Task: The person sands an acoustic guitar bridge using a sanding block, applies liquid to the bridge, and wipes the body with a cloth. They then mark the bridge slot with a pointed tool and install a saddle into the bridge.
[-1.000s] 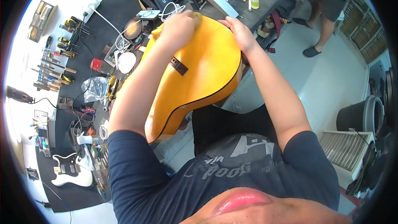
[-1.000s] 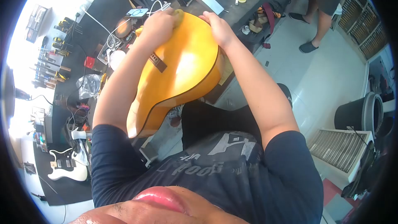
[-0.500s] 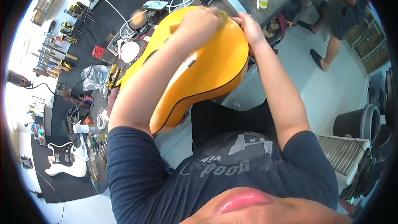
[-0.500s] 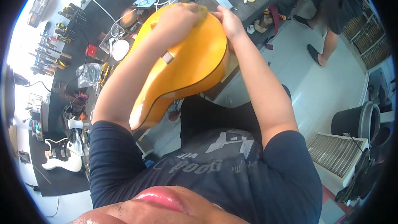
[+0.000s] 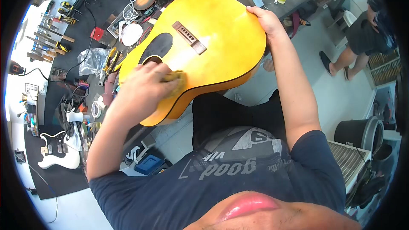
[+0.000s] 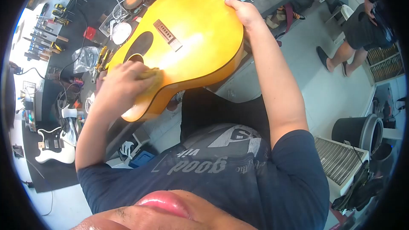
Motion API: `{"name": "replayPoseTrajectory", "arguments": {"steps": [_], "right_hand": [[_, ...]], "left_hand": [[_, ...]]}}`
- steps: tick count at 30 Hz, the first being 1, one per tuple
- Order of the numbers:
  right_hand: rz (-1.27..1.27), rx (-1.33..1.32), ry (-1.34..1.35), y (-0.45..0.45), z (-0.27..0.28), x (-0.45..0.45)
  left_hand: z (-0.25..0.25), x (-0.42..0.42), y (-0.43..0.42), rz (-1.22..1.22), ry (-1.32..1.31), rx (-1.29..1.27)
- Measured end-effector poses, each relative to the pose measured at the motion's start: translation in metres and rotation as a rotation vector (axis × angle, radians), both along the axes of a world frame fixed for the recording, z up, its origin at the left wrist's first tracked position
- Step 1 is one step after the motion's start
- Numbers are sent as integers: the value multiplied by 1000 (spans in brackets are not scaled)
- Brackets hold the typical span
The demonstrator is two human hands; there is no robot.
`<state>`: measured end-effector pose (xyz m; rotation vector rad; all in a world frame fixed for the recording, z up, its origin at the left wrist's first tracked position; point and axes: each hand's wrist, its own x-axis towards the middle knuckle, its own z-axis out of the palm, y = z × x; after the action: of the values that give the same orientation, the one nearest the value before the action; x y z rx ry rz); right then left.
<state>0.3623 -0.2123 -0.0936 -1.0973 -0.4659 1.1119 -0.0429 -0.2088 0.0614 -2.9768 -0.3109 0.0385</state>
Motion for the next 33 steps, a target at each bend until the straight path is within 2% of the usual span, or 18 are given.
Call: {"name": "replayPoseTrajectory", "arguments": {"steps": [3, 5, 6, 9, 11, 15, 19, 22, 23, 24, 25, 26, 27, 28, 30, 31, 32, 33], "right_hand": [[-31, -2, -77, 0, -3, -4], [-65, -13, -88, -8, 12, -13], [-51, -17, -110, -6, 7, -7], [-16, -73, -112, -2, 4, 0], [3, -44, -107, -4, -4, 11], [89, -29, 9, 2, -5, 13], [153, -21, -17, 6, -16, 31], [221, 67, -241, 16, -37, 65], [35, 36, -603, 11, -27, 60], [-112, -87, -909, -9, 8, 26], [-253, 48, -936, -15, 11, 16], [-270, 99, -965, -33, 46, -20], [-196, 264, -943, -52, 73, -64], [-53, 310, -833, -74, 98, -113], [411, 625, -1110, -102, 114, -170], [588, 603, -1142, -112, 124, -199], [760, 581, -1175, -120, 131, -227], [750, 545, -892, -126, 121, -251]], "left_hand": [[6, 17, 1, 61, -157, -9], [-25, 50, 8, -125, -262, -63], [-31, 68, 1, -119, -165, -1], [-44, 100, -21, -165, -231, 100], [-44, 88, -28, -155, -223, 107], [-35, 13, -38, 16, -135, 76], [1, -89, -76, 485, 4, -2], [12, -143, -97, 738, -400, -287], [4, -159, -102, 783, -608, -409], [-6, -165, -108, 811, -756, -515], [-16, -171, -114, 826, -908, -615], [-23, -167, -117, 765, -977, -649], [-32, -156, -118, 703, -1041, -688], [-44, -147, -115, 622, -1066, -762], [-46, -119, -106, 346, -1052, -1000], [-46, -102, -100, 217, -1049, -1037], [-42, -89, -97, 207, -1044, -933], [-45, -80, -91, 247, -1047, -803]]}}
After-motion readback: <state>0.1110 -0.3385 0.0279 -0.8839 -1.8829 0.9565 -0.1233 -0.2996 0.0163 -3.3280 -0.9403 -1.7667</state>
